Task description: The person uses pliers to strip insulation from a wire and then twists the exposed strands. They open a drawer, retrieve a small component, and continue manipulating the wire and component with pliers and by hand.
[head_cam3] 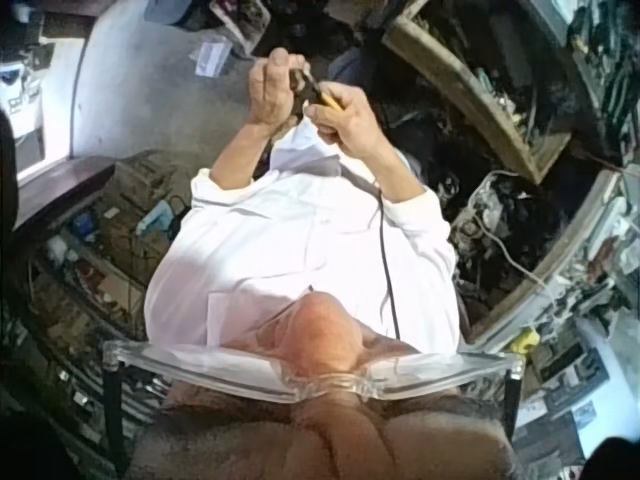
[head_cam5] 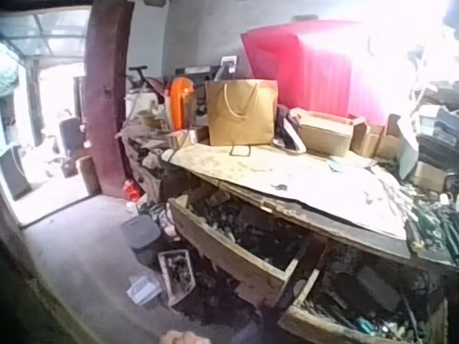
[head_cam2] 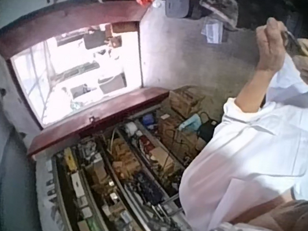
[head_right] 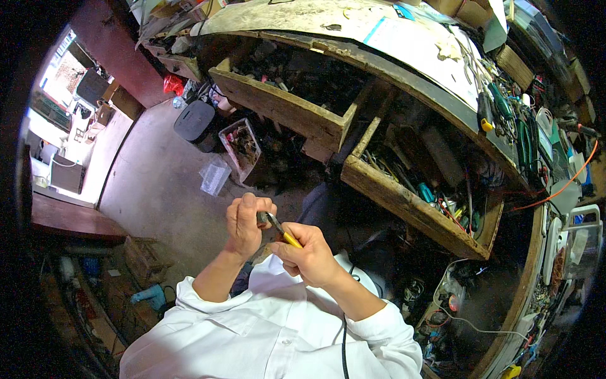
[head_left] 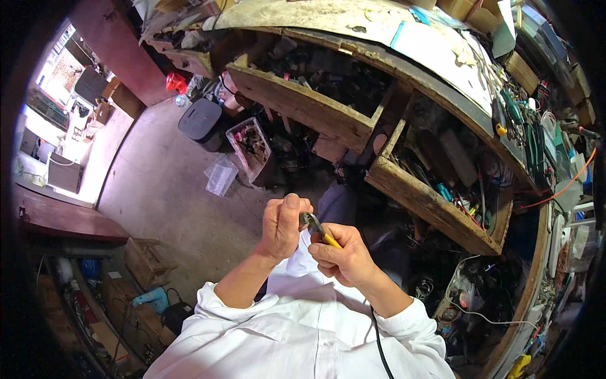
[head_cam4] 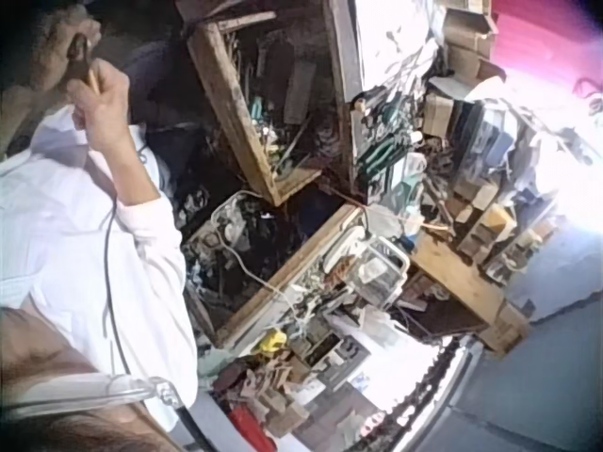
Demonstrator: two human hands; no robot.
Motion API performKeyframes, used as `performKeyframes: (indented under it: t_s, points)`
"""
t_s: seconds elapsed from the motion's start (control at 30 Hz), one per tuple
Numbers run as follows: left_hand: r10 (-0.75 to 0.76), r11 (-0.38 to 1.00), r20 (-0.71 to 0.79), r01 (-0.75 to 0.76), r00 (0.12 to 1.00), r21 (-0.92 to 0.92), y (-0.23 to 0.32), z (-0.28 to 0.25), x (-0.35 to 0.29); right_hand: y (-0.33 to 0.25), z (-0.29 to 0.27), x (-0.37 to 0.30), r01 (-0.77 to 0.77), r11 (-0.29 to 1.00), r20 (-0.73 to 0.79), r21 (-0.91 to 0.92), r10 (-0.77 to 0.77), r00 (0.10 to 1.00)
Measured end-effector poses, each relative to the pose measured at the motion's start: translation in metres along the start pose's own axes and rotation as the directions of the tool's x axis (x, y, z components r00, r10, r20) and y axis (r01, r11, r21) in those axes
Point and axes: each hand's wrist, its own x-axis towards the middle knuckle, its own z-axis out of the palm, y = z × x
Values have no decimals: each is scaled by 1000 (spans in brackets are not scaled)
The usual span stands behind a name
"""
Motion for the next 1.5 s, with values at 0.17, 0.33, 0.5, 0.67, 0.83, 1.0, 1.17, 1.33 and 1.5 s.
performKeyframes:
  t_s: [0.17,0.33,0.5,0.67,0.83,1.0,1.17,1.33,1.5]
  points:
    - [-19,994,-11,18,1000,-111,3,1,-1,-4,2,0,-127,966,145,224,96,985]
    - [-213,938,37,215,976,-272,7,-1,5,-10,4,5,-158,933,151,322,114,982]
    - [-334,859,156,368,930,-356,0,-10,6,-5,0,8,-145,927,128,346,106,986]
    - [-431,779,184,467,883,-418,9,-24,5,0,-4,6,-60,980,70,189,48,996]
    - [-418,818,202,464,885,-340,27,-28,10,0,-8,7,-105,946,141,307,64,988]
    - [-440,741,376,566,816,-361,29,-43,12,14,-7,10,152,986,-4,72,-153,988]
    - [-536,654,461,693,707,-302,36,-53,17,10,-3,9,61,986,-43,153,-55,998]
    - [-365,899,363,425,857,-101,37,-46,16,9,-8,11,223,975,-150,9,-219,964]
    - [-410,907,255,420,876,16,45,-45,10,-11,-19,5,197,980,-135,22,-192,972]
